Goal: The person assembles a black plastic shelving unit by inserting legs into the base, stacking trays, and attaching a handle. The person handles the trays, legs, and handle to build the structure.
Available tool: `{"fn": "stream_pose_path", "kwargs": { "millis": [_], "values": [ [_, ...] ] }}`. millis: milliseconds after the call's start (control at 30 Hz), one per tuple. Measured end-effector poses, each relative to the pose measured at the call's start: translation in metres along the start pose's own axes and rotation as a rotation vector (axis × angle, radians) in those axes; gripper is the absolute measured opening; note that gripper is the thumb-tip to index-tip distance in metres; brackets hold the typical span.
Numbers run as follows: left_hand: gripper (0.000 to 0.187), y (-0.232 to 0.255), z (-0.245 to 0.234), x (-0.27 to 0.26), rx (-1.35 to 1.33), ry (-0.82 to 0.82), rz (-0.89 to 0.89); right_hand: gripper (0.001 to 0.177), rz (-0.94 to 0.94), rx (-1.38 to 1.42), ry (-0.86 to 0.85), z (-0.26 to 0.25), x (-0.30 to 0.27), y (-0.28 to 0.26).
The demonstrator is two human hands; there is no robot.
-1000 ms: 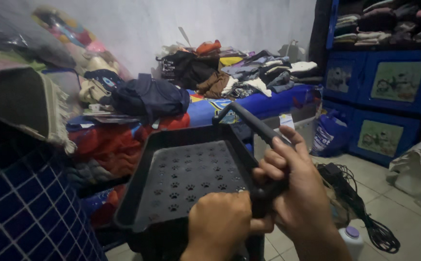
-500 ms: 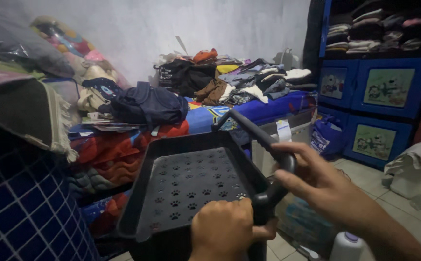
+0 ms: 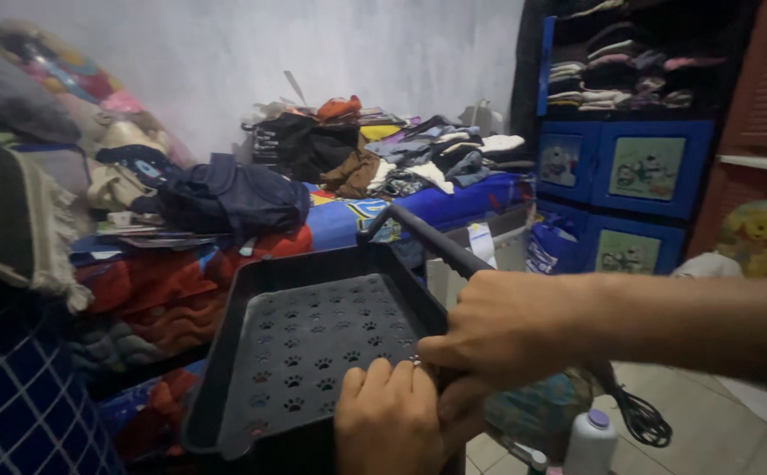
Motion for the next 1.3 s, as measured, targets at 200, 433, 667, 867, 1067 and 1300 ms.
{"fn": "stream_pose_path", "kwargs": {
  "millis": [200, 433, 667, 867, 1067, 1300],
  "values": [
    [0.024, -0.001, -0.002, 0.005, 0.075, 0.001, -0.059, 0.054, -0.135, 0.073, 0.085, -0.007, 0.0, 0.002],
    [0.01, 0.003, 0.0, 0.005, 0.093, -0.001, -0.039, 0.059, -0.113, -0.009, 0.096, 0.002, -0.005, 0.001],
    [0.013, 0.0, -0.002, 0.003, 0.115, 0.015, -0.055, 0.057, -0.035, 0.088, -0.1, -0.001, 0.007, 0.007],
    [0.014, -0.001, -0.005, 0.001, 0.109, 0.01, -0.041, 0.053, -0.203, 0.029, 0.123, -0.009, -0.003, 0.0],
    [0.01, 0.001, -0.002, 0.006, 0.104, 0.062, -0.034, 0.051, -0.13, 0.091, 0.072, -0.002, 0.001, 0.012],
    [0.026, 0.003, -0.013, 0.004, 0.083, 0.036, -0.074, 0.049, -0.168, 0.038, 0.142, -0.008, -0.002, 0.005]
  ]
}}
Point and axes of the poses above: each hand's wrist, its own x-axis towards the middle knuckle, its own z-axis out of the palm, y = z × x, the point moved 6 cm from there along x, towards the middle knuckle, and after that the axes turned 7 degrees about -z, right-handed, at the moved point
